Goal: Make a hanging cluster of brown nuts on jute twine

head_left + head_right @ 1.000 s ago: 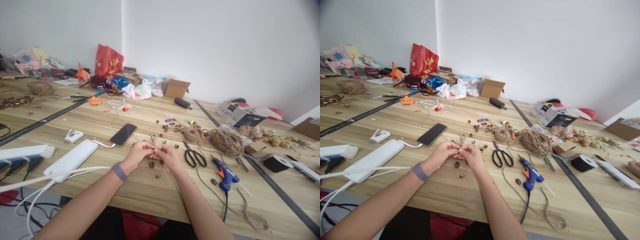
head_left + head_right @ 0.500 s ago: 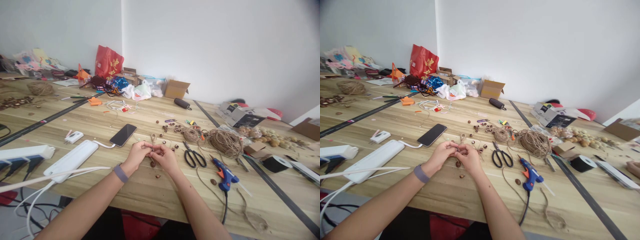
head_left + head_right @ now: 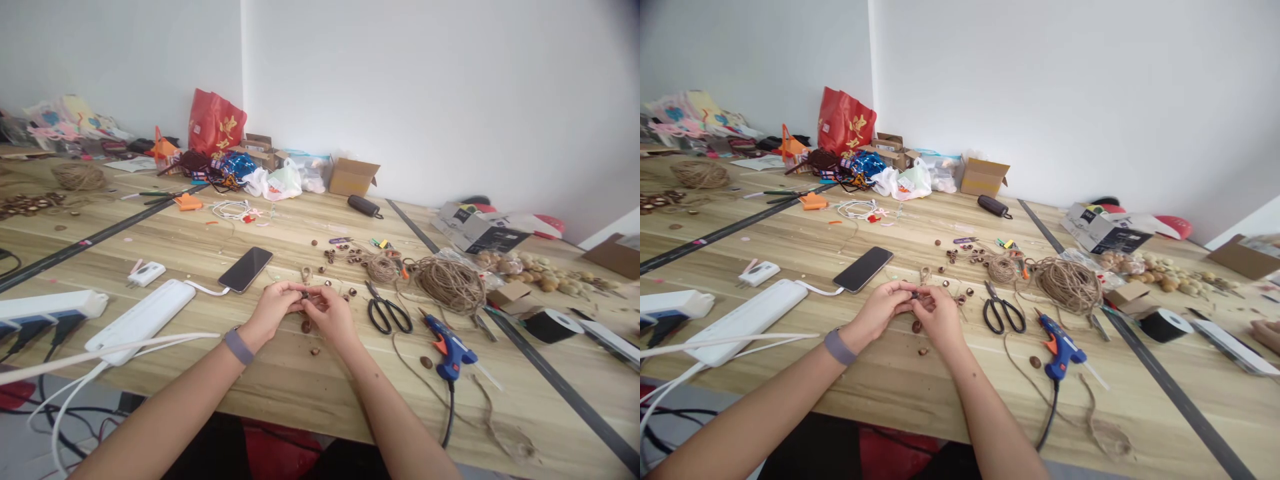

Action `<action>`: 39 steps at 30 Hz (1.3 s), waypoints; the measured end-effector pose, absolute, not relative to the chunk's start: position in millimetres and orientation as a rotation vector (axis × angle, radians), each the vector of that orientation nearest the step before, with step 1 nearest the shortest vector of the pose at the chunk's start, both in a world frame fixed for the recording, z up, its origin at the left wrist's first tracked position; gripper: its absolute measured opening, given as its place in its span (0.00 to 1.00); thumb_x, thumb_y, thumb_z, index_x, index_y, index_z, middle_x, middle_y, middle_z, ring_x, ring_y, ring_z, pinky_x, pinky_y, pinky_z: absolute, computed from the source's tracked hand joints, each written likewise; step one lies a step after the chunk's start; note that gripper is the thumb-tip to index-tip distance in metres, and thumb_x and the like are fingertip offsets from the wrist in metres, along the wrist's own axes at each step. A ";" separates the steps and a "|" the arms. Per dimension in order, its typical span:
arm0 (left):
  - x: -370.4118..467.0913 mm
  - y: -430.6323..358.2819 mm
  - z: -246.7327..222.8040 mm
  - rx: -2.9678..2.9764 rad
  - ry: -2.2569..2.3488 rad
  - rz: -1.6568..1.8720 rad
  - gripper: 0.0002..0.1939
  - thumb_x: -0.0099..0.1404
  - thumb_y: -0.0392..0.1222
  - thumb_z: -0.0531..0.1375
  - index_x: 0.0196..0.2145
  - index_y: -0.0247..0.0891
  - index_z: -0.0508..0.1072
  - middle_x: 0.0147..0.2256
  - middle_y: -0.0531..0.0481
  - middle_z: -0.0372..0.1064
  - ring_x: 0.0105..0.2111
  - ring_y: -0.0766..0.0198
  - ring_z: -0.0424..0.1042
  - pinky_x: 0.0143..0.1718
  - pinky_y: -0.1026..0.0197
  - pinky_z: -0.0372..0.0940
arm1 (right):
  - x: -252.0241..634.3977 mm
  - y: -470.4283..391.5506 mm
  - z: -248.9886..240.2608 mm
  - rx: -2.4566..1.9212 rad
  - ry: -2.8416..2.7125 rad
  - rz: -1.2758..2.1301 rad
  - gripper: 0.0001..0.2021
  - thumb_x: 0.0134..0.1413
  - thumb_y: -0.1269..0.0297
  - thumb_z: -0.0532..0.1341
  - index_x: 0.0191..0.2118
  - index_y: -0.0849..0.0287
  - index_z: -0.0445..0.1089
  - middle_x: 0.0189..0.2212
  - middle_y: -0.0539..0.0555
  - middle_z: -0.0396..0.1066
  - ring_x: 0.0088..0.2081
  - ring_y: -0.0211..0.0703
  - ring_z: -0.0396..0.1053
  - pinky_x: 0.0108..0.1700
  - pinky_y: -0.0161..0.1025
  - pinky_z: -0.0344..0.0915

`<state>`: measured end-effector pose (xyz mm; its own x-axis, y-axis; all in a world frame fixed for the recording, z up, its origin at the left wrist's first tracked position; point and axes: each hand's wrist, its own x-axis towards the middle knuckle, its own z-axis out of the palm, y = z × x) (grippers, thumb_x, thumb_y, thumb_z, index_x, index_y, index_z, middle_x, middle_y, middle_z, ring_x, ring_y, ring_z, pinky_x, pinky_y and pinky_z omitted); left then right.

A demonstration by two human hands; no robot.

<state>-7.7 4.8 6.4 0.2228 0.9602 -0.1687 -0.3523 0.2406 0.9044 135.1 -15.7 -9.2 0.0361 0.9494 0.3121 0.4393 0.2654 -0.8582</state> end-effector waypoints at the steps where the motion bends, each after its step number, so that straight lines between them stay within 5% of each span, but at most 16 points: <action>1: -8.4 5.6 5.9 0.841 0.870 1.081 0.04 0.58 0.28 0.62 0.31 0.34 0.75 0.30 0.48 0.76 0.31 0.65 0.76 0.41 0.60 0.72 | 137.0 -15.1 -8.2 -1.309 -1.559 0.693 0.10 0.48 0.63 0.63 0.39 0.56 0.75 0.34 0.54 0.75 0.30 0.41 0.72 0.36 0.39 0.71; 13: -16.3 14.3 0.3 0.695 0.730 0.922 0.06 0.57 0.28 0.66 0.33 0.33 0.76 0.31 0.49 0.77 0.32 0.66 0.77 0.44 0.62 0.71 | 145.7 -12.9 -6.4 -1.228 -1.579 0.819 0.15 0.50 0.61 0.62 0.44 0.55 0.77 0.40 0.55 0.74 0.31 0.40 0.72 0.32 0.37 0.69; 22: -14.9 13.7 2.0 0.671 0.759 0.960 0.05 0.59 0.28 0.64 0.31 0.34 0.75 0.32 0.49 0.76 0.32 0.67 0.77 0.45 0.63 0.71 | 143.6 -20.1 -1.5 -1.211 -1.784 0.328 0.09 0.57 0.65 0.58 0.39 0.55 0.77 0.36 0.55 0.69 0.28 0.39 0.67 0.32 0.38 0.68; 30: -13.3 12.4 3.1 0.686 0.782 1.014 0.07 0.61 0.26 0.63 0.29 0.34 0.75 0.31 0.51 0.74 0.32 0.68 0.75 0.45 0.63 0.71 | 143.4 -23.2 -5.3 -1.270 -1.966 0.139 0.11 0.61 0.68 0.55 0.42 0.55 0.75 0.38 0.57 0.71 0.37 0.45 0.71 0.39 0.39 0.68; 39: -13.1 9.9 4.6 0.704 0.764 1.014 0.05 0.59 0.26 0.65 0.29 0.32 0.75 0.30 0.49 0.75 0.31 0.67 0.75 0.45 0.61 0.71 | 144.3 -21.2 -1.9 -1.323 -1.829 0.152 0.06 0.58 0.68 0.59 0.39 0.57 0.73 0.34 0.54 0.70 0.28 0.39 0.67 0.34 0.37 0.66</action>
<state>-13.1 9.9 4.6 0.3261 0.9184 -0.2239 -0.4688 0.3628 0.8054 144.3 -21.2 -1.9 -0.0777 0.8259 0.5584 0.7225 0.4326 -0.5393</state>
